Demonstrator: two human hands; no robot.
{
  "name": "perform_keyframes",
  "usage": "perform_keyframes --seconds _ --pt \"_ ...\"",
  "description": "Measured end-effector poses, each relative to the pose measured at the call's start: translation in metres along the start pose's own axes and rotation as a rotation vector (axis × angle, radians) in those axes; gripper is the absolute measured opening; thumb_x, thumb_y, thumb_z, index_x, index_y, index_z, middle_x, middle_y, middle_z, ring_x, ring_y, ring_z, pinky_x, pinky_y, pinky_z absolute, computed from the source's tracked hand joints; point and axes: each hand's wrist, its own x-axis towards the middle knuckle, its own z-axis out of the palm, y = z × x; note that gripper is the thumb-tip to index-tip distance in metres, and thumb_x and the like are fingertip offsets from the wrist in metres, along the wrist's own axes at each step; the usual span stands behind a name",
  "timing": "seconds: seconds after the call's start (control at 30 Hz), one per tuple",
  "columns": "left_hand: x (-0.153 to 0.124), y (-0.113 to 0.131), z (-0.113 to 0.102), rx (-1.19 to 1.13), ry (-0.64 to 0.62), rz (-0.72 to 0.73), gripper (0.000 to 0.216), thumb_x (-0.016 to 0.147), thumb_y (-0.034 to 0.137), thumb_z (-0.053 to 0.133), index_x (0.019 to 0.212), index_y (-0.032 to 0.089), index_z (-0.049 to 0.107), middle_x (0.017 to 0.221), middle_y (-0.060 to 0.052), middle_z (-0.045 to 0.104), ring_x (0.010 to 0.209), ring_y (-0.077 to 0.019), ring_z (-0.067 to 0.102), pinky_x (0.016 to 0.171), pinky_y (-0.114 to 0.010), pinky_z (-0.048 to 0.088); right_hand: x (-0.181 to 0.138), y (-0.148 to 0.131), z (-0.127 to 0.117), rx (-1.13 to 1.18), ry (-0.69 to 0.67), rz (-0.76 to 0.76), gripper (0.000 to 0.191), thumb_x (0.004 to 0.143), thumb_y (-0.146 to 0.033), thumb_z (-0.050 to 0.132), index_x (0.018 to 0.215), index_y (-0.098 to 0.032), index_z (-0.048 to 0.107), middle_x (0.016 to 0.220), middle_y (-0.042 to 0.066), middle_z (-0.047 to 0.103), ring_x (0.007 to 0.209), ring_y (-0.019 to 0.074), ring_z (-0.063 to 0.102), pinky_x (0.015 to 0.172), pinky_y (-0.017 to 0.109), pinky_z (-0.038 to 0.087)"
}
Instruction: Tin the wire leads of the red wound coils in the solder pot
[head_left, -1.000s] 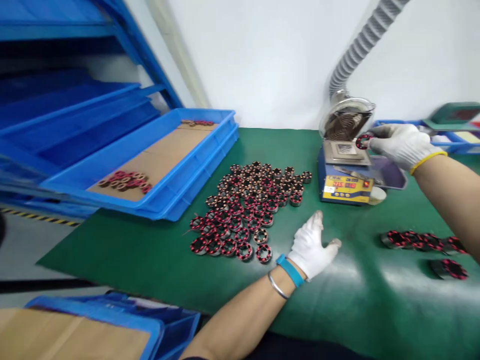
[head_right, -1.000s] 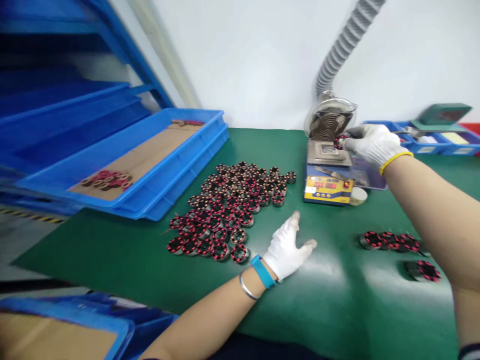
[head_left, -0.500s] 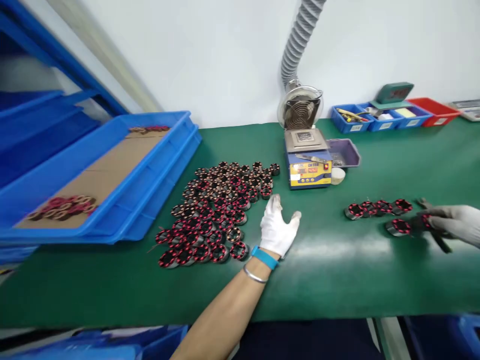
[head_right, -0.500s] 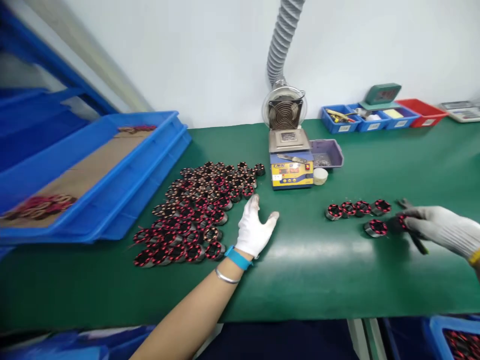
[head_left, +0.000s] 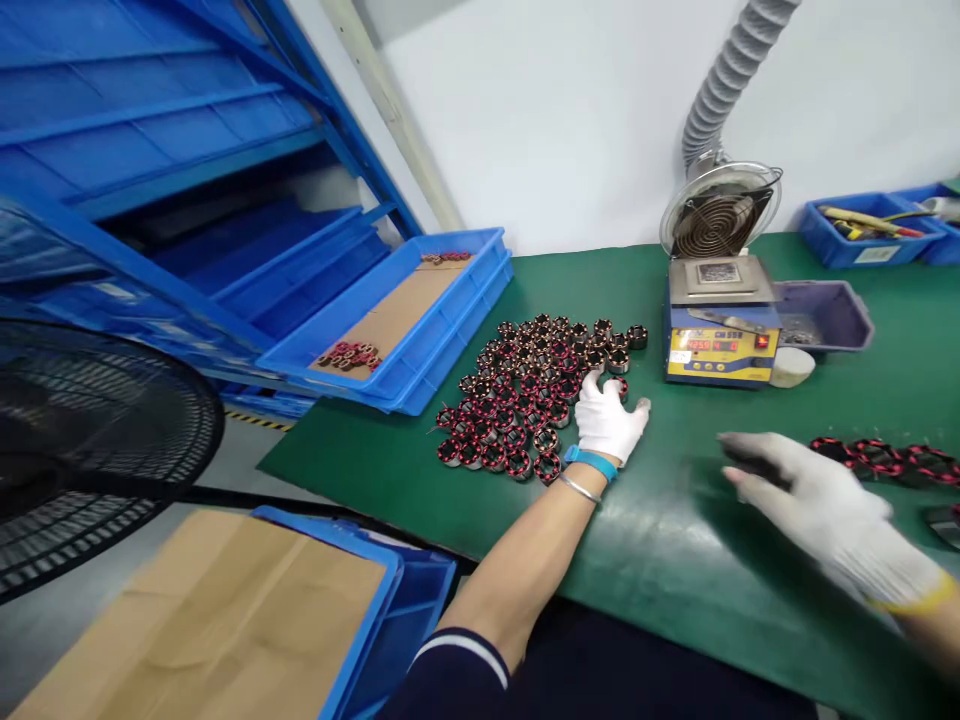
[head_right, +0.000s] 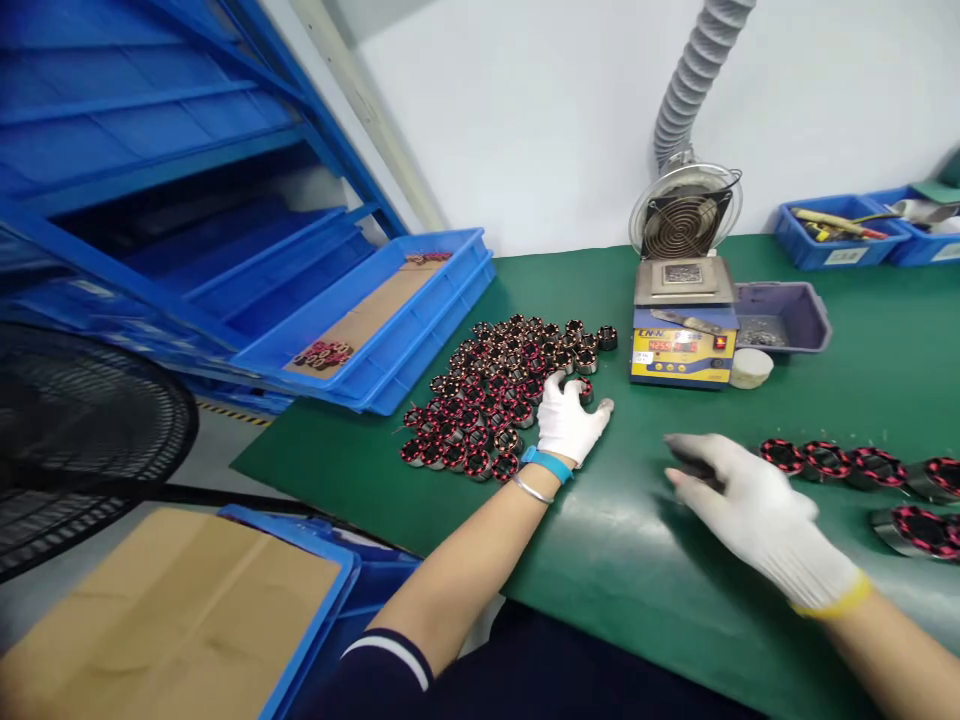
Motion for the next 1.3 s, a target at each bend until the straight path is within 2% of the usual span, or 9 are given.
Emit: perform_keyframes --seconds 0.13,0.27,0.4,0.53,0.67,0.9,1.03,1.17,1.3 --pt "-0.020 0.000 -0.008 -0.082 -0.152 0.135 0.033 0.085 0.054 0.064 0.076 0.022 0.062 0.121 -0.008 0.062 0.101 -0.0229 0.066 0.091 -0.036 0.054 0.041 -0.031 0.046 0.448 -0.186 0.153 0.049 0.088 -0.041 0.059 0.129 -0.015 0.061 0.108 0.012 0.070 0.090 0.0198 0.069 0.082 0.032 0.061" --pt "-0.039 0.000 -0.018 -0.247 -0.197 0.265 0.028 0.076 0.041 0.075 0.089 0.022 0.060 0.130 -0.008 0.060 0.107 -0.0205 0.066 0.094 -0.032 0.054 0.057 -0.029 0.051 0.710 -0.214 0.253 0.039 0.094 -0.039 0.055 0.123 -0.014 0.062 0.108 0.012 0.069 0.080 0.0135 0.068 0.071 0.023 0.061" --pt "-0.048 0.005 -0.028 -0.178 -0.165 0.083 0.082 0.050 0.068 0.084 0.110 0.020 0.057 0.116 -0.010 0.062 0.105 -0.0277 0.066 0.092 -0.040 0.056 0.052 -0.014 0.045 0.680 -0.197 0.260 0.040 0.089 -0.041 0.063 0.119 -0.014 0.064 0.105 0.012 0.069 0.076 0.0116 0.067 0.067 0.020 0.060" --pt "-0.045 0.008 -0.030 -0.025 -0.345 0.046 0.049 0.067 0.062 0.077 0.094 0.024 0.063 0.097 -0.005 0.065 0.091 -0.0267 0.068 0.082 -0.040 0.057 0.051 -0.001 0.045 0.620 -0.271 0.203 0.052 0.085 -0.048 0.066 0.124 -0.013 0.064 0.092 0.009 0.070 0.071 0.0127 0.065 0.066 0.023 0.059" --pt "-0.042 0.004 -0.026 -0.205 -0.326 0.107 0.048 0.069 0.050 0.081 0.105 0.024 0.063 0.108 -0.006 0.067 0.099 -0.0245 0.068 0.090 -0.036 0.056 0.053 -0.002 0.044 0.369 -0.305 0.062 0.054 0.082 -0.047 0.068 0.127 -0.017 0.066 0.092 0.007 0.072 0.073 0.0164 0.067 0.068 0.027 0.058" --pt "-0.044 0.000 -0.022 -0.372 -0.349 0.257 0.048 0.079 0.023 0.069 0.125 0.023 0.056 0.124 -0.004 0.067 0.116 -0.0199 0.063 0.106 -0.033 0.050 0.032 -0.026 0.057 0.320 -0.088 -0.060 0.045 0.088 -0.046 0.057 0.123 -0.021 0.068 0.119 0.006 0.069 0.108 0.0225 0.066 0.099 0.036 0.054" --pt "-0.043 0.000 -0.024 -0.343 -0.382 0.293 0.048 0.078 0.019 0.066 0.126 0.023 0.058 0.127 -0.004 0.064 0.118 -0.0210 0.062 0.107 -0.033 0.050 0.027 -0.025 0.058 0.074 0.028 0.003 0.030 0.086 -0.047 0.059 0.096 -0.023 0.073 0.099 0.005 0.072 0.092 0.0224 0.067 0.086 0.037 0.055" --pt "-0.038 -0.002 -0.028 -0.350 -0.441 0.342 0.046 0.078 0.021 0.065 0.124 0.023 0.060 0.123 -0.005 0.065 0.114 -0.0221 0.063 0.104 -0.033 0.051 0.040 -0.015 0.048 0.409 -0.129 0.127 0.040 0.080 -0.056 0.065 0.077 -0.017 0.061 0.067 0.004 0.064 0.057 0.0124 0.057 0.052 0.023 0.049" --pt "-0.037 -0.001 -0.030 -0.382 -0.461 0.334 0.047 0.076 0.020 0.066 0.123 0.023 0.061 0.122 -0.005 0.065 0.115 -0.0219 0.063 0.106 -0.033 0.051 0.047 -0.015 0.042 0.688 -0.114 0.223 0.053 0.066 -0.060 0.079 0.090 -0.015 0.064 0.076 0.006 0.068 0.058 0.0121 0.061 0.053 0.023 0.054"
